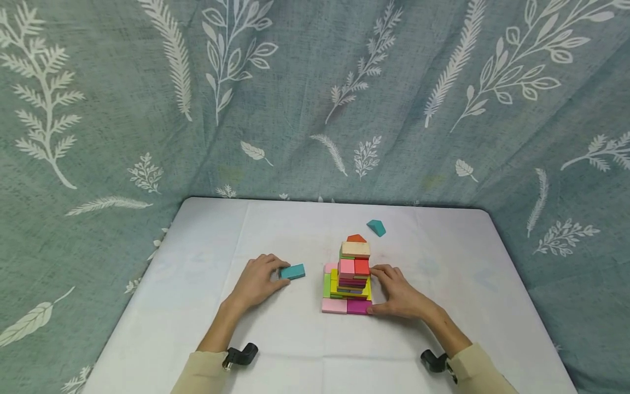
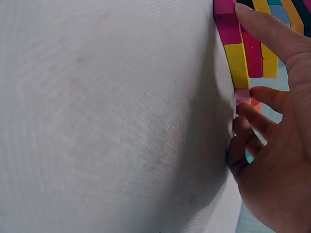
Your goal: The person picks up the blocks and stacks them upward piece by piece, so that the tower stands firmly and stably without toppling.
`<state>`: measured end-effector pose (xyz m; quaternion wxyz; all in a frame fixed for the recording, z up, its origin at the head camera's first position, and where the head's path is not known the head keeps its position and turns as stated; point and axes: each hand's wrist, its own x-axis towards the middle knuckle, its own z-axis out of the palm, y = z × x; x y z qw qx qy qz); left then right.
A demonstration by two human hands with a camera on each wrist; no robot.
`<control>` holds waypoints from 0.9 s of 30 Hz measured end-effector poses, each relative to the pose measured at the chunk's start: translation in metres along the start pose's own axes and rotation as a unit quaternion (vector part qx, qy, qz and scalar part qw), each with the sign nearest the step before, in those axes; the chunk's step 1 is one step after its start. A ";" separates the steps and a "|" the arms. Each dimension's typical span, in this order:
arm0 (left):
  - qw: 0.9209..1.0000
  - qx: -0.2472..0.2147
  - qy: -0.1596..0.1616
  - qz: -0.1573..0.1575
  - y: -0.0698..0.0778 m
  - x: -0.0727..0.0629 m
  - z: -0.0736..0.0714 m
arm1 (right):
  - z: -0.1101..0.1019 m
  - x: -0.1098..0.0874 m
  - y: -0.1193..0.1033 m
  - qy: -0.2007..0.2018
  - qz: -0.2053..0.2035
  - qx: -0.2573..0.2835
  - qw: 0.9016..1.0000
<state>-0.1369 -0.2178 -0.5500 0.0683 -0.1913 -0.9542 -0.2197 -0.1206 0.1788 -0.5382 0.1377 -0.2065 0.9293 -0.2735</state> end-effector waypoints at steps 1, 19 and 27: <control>1.000 -0.012 0.012 0.009 0.002 0.001 -0.002 | 0.000 0.000 0.000 0.001 -0.001 0.001 1.000; 0.957 -0.065 0.150 0.239 0.133 0.031 -0.050 | -0.002 -0.001 0.005 0.000 -0.024 0.006 1.000; 0.961 0.013 0.157 0.227 0.142 0.036 -0.037 | -0.002 -0.001 0.006 0.002 -0.033 0.006 0.999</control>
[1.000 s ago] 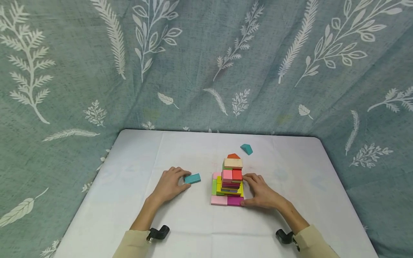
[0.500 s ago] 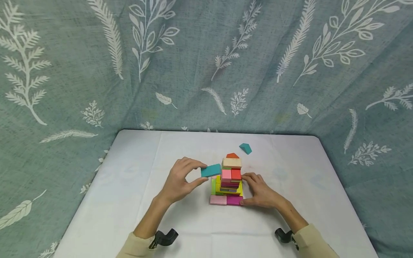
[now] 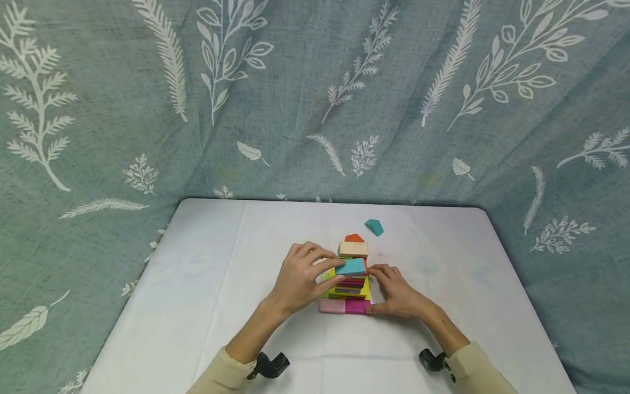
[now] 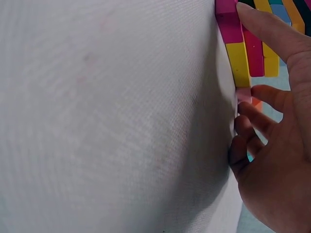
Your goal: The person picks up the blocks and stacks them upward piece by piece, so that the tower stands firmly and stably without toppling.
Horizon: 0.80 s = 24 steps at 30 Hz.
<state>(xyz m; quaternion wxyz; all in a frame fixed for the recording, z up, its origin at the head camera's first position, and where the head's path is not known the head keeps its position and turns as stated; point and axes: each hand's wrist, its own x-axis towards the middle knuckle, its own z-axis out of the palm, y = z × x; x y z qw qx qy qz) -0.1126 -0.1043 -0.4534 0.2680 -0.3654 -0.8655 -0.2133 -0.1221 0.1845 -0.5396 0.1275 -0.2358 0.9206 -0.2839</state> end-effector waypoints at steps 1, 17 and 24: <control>1.000 0.002 0.001 -0.001 0.000 0.000 0.000 | 0.000 0.000 0.000 0.000 0.000 0.001 1.000; 1.000 -0.007 0.007 0.003 -0.001 0.007 0.004 | 0.001 0.000 -0.001 0.001 0.002 0.002 1.000; 1.000 -0.012 0.007 -0.001 -0.002 0.008 0.006 | 0.000 0.000 -0.001 0.000 0.007 0.000 1.000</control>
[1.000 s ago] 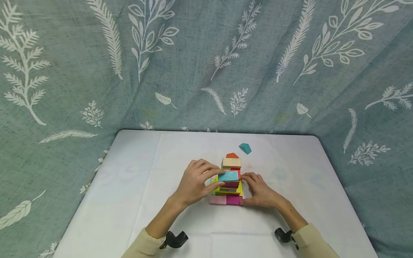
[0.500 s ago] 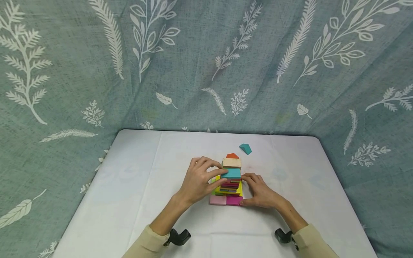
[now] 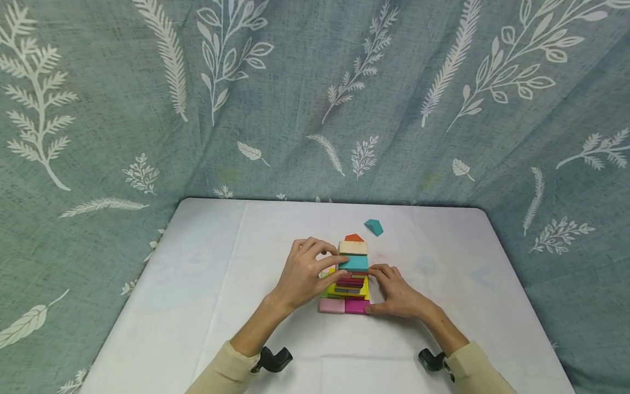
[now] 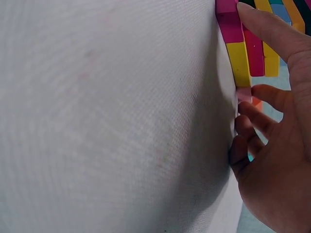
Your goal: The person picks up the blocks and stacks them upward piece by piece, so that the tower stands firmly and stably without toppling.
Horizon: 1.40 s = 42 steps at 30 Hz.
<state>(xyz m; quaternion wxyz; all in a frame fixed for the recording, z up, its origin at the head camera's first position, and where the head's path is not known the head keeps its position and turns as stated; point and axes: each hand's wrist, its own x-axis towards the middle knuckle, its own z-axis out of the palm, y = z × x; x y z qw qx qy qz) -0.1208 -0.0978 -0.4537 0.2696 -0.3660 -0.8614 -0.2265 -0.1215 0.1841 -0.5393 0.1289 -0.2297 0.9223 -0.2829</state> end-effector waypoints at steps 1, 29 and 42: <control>1.000 0.000 0.001 0.000 0.000 0.000 0.000 | 0.000 0.000 0.000 0.000 0.000 0.000 1.000; 0.951 -0.128 -0.202 -0.195 -0.035 -0.071 0.040 | 0.003 0.001 0.001 0.001 0.017 0.009 1.000; 0.939 -0.094 -0.280 -0.174 -0.045 -0.085 0.055 | -0.009 0.005 0.003 -0.008 0.028 0.083 0.996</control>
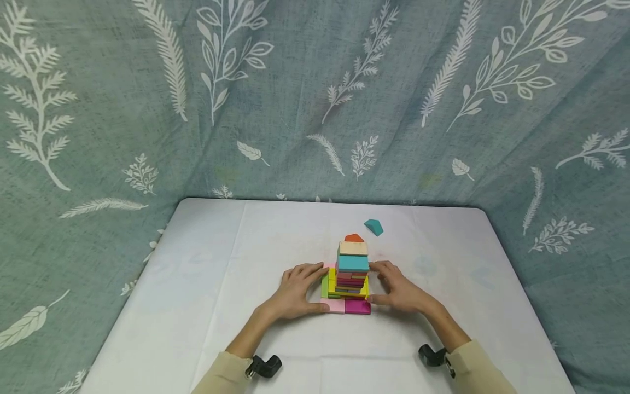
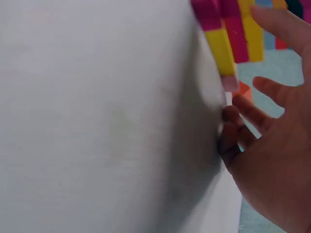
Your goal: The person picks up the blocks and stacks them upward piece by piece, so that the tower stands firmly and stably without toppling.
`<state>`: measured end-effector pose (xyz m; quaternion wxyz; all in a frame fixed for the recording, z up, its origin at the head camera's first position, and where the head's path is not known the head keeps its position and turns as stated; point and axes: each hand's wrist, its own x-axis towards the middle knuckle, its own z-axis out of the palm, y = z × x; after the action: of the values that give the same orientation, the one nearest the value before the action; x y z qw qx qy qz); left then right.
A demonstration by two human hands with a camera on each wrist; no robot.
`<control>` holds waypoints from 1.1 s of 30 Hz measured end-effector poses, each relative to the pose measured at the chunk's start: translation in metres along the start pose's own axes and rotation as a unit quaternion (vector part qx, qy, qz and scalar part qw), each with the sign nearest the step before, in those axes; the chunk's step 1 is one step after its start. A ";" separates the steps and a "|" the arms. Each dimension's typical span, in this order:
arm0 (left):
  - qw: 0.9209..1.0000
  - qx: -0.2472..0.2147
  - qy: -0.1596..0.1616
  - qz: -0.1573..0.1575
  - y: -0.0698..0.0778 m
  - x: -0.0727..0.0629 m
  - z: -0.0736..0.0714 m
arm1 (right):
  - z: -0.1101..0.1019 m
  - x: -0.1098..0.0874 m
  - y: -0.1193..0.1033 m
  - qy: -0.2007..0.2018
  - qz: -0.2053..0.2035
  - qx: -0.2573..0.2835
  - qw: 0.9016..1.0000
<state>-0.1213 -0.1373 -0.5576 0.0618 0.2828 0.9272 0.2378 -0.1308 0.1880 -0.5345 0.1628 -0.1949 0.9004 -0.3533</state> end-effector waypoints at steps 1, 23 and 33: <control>1.000 0.000 0.000 -0.001 0.000 -0.001 0.000 | -0.003 0.003 -0.001 0.007 0.003 0.014 1.000; 1.000 0.012 0.003 0.000 -0.002 0.000 0.002 | -0.014 0.108 -0.005 0.129 0.053 -0.056 0.989; 1.000 0.016 0.003 -0.012 -0.004 -0.001 0.003 | -0.057 0.072 -0.052 0.188 -0.046 0.018 0.981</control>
<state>-0.1217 -0.1393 -0.5619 0.0572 0.2719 0.9343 0.2235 -0.2059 0.1521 -0.4697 -0.0223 -0.1634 0.8986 -0.4066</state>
